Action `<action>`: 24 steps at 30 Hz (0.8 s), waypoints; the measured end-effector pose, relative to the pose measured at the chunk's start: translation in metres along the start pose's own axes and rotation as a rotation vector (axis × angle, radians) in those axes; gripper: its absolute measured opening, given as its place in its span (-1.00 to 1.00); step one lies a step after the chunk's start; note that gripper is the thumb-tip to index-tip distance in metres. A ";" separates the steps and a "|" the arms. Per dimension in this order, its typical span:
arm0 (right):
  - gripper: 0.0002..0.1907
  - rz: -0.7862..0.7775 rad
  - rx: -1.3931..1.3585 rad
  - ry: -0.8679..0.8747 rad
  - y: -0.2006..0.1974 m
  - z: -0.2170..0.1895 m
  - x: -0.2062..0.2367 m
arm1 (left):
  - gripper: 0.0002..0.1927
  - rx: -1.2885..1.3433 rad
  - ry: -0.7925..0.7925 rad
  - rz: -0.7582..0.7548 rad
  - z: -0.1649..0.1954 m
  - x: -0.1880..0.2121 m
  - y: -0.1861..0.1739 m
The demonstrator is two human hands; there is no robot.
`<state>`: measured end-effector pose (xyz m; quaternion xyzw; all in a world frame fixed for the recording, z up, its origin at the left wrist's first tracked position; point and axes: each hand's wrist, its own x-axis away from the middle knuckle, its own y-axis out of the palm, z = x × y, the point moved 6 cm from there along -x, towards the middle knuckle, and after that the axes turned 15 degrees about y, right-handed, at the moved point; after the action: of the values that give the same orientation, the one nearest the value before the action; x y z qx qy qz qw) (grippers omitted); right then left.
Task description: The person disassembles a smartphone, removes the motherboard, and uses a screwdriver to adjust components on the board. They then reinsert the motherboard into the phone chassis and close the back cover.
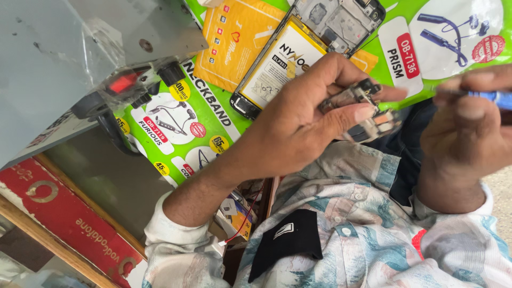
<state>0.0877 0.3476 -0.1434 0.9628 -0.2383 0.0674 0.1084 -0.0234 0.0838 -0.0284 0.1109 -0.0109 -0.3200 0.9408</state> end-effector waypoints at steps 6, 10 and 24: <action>-0.65 -0.009 0.084 -0.003 0.008 -0.010 -0.013 | -0.50 -0.445 -0.208 -0.038 -0.003 -0.002 0.006; -0.68 -0.004 0.113 -0.034 0.013 -0.011 -0.014 | -0.53 -0.615 0.247 0.011 0.010 -0.004 0.017; -0.69 -0.093 0.378 -0.095 0.027 -0.027 -0.007 | -0.15 -1.361 0.296 -0.217 0.006 -0.010 0.030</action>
<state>0.0662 0.3336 -0.1138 0.9780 -0.1816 0.0601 -0.0828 -0.0139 0.1124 -0.0157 -0.4592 0.3311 -0.3294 0.7556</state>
